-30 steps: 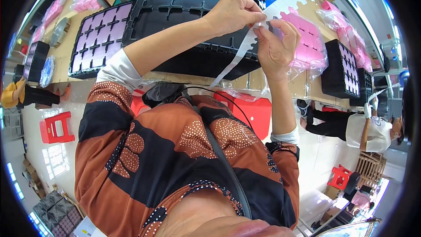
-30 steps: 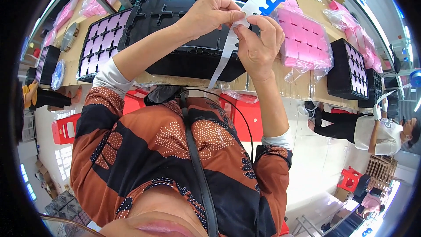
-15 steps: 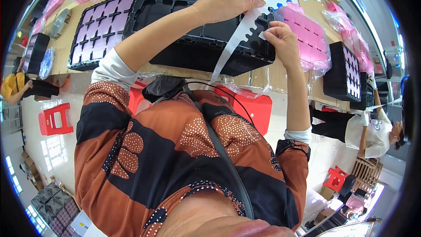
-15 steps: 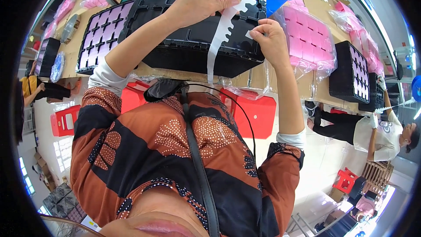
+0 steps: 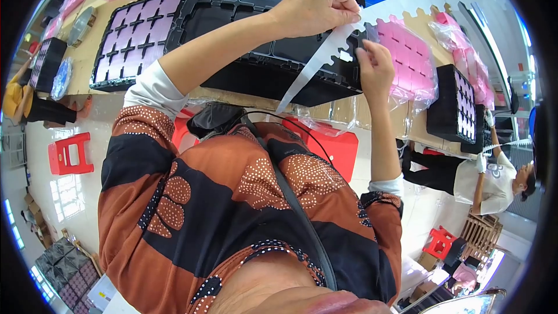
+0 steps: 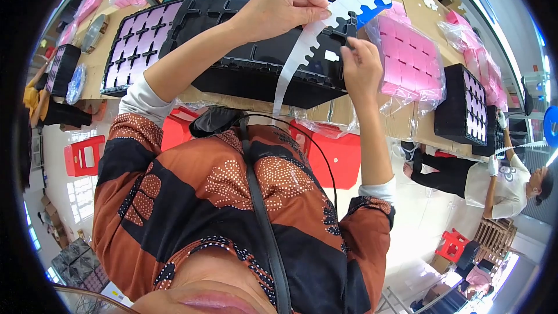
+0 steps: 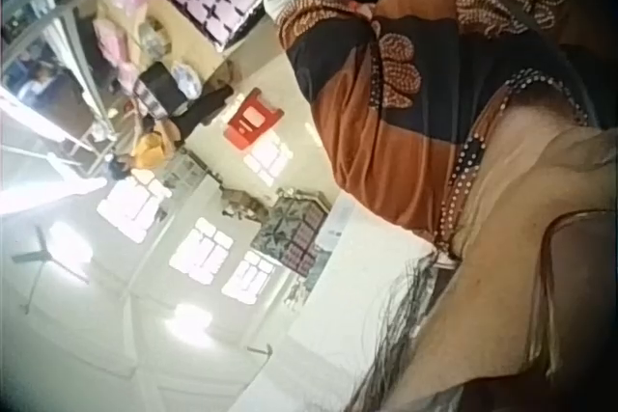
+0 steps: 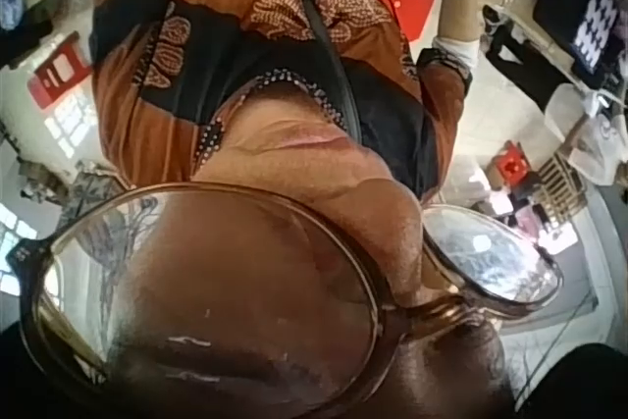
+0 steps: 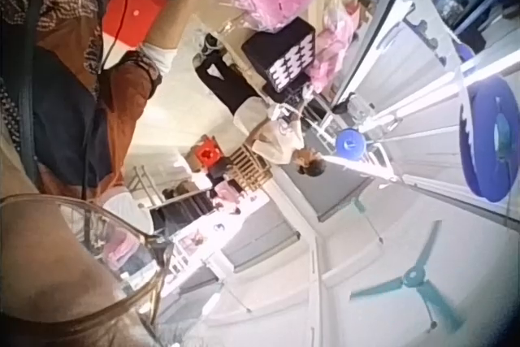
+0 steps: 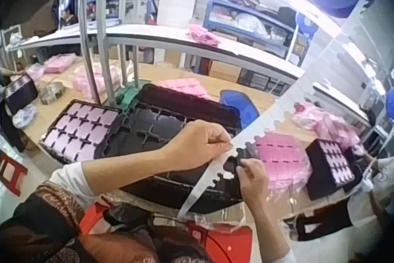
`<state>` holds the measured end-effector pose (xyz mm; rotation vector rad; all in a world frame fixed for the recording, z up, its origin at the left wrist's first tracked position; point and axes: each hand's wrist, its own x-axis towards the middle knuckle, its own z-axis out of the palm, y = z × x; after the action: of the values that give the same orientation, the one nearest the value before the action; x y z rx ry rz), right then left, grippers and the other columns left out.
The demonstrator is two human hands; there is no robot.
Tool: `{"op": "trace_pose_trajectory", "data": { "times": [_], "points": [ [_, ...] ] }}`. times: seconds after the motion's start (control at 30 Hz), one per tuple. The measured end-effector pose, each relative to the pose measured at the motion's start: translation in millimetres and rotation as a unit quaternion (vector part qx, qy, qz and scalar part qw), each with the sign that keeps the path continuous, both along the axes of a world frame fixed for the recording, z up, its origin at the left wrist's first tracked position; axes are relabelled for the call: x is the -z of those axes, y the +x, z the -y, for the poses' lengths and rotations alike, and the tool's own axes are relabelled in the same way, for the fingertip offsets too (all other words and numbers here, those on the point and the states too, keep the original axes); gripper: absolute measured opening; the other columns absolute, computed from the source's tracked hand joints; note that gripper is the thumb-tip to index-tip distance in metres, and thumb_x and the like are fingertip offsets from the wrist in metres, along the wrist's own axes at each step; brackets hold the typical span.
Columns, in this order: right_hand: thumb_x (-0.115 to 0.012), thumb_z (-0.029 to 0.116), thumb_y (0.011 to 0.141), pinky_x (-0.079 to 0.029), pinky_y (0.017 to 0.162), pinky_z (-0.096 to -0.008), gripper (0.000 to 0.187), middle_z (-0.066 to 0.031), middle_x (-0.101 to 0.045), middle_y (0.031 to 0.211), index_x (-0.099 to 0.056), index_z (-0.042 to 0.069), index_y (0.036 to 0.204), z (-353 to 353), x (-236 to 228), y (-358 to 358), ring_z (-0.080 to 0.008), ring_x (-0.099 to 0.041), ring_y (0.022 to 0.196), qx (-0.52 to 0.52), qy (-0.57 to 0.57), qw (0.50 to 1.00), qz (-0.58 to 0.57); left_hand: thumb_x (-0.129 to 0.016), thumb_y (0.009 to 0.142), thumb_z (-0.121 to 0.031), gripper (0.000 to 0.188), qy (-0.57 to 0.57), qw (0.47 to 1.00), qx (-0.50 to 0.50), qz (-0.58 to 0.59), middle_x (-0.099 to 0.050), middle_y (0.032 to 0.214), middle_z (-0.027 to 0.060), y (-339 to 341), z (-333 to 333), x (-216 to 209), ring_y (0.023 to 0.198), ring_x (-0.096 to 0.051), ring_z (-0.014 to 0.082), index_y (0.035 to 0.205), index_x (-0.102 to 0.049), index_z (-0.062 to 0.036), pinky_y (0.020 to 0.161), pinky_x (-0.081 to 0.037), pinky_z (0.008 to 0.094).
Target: The person assembles components into a black plastic tray by hand, applying adhesive strips to secure foam inserts.
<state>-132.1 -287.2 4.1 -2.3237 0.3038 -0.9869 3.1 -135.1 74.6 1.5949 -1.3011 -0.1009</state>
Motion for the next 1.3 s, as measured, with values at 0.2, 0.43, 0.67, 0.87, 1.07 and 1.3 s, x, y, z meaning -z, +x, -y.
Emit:
{"op": "trace_pose_trajectory", "data": {
  "times": [0.2, 0.43, 0.67, 0.87, 1.07, 1.3],
  "points": [
    [-0.073, 0.008, 0.068, -0.042, 0.065, -0.0268, 0.024, -0.0044, -0.055, 0.086, -0.066, 0.004, 0.09, -46, -41, -13, -0.0173, -0.052, 0.077, -0.046, -0.092, 0.979, 0.177, -0.063, 0.082, -0.015, 0.015, -0.009, 1.0, -0.001, -0.028, -0.064, 0.073, 0.0035, -3, 5, 3, 0.064, -0.058, 0.007, 0.087, -0.064, -0.0003, 0.057, -0.046, 0.0201],
    [-0.075, 0.009, 0.06, -0.036, 0.065, -0.0309, 0.021, 0.0001, -0.054, 0.08, -0.066, 0.008, 0.079, -38, -34, 11, -0.0179, -0.051, 0.075, -0.007, -0.236, 0.953, 0.19, -0.064, 0.082, -0.017, 0.016, 0.004, 0.997, -0.008, -0.083, -0.064, 0.073, 0.0023, -9, 8, 0, 0.061, -0.057, 0.0054, 0.087, -0.065, -0.0027, 0.049, -0.045, 0.0185],
    [-0.073, 0.006, 0.057, -0.034, 0.065, -0.03, 0.018, 0.0024, -0.053, 0.076, -0.063, 0.01, 0.072, -35, -35, 13, -0.0157, -0.052, 0.072, -0.035, -0.305, 0.926, 0.219, -0.063, 0.08, -0.016, 0.017, 0.025, 0.995, -0.025, -0.091, -0.064, 0.069, 0.0088, -9, 8, 2, 0.057, -0.06, 0.0116, 0.085, -0.067, 0.0, 0.053, -0.049, 0.0227],
    [-0.071, 0.003, 0.056, -0.034, 0.065, -0.0294, 0.018, 0.0028, -0.053, 0.077, -0.062, 0.009, 0.071, -30, -39, 12, -0.0153, -0.053, 0.073, -0.077, -0.362, 0.902, 0.224, -0.062, 0.082, -0.02, 0.016, 0.054, 0.993, -0.038, -0.102, -0.064, 0.073, 0.0031, -7, 12, 5, 0.06, -0.057, 0.0063, 0.086, -0.066, -0.0043, 0.047, -0.043, 0.0184],
    [-0.068, 0.007, 0.069, -0.044, 0.066, -0.0297, 0.005, -0.0061, -0.058, 0.08, -0.065, 0.007, 0.072, -2, -47, 22, -0.0207, -0.055, 0.074, -0.056, -0.167, 0.964, 0.201, -0.061, 0.084, -0.018, 0.015, -0.006, 0.991, -0.061, -0.121, -0.064, 0.075, 0.0015, 14, 3, 3, 0.06, -0.055, 0.0043, 0.091, -0.064, -0.0053, 0.047, -0.043, 0.0174],
    [-0.069, 0.014, 0.072, -0.041, 0.057, -0.0249, 0.016, -0.004, -0.061, 0.067, -0.064, -0.001, 0.075, 95, -42, 117, -0.0113, -0.053, 0.064, -0.024, 0.133, 0.989, -0.057, -0.058, 0.085, -0.01, 0.015, -0.009, 0.998, -0.054, -0.017, -0.061, 0.074, 0.0007, 16, -6, -6, 0.064, -0.054, 0.004, 0.094, -0.061, 0.0019, 0.057, -0.043, 0.0183]
  ]
}}
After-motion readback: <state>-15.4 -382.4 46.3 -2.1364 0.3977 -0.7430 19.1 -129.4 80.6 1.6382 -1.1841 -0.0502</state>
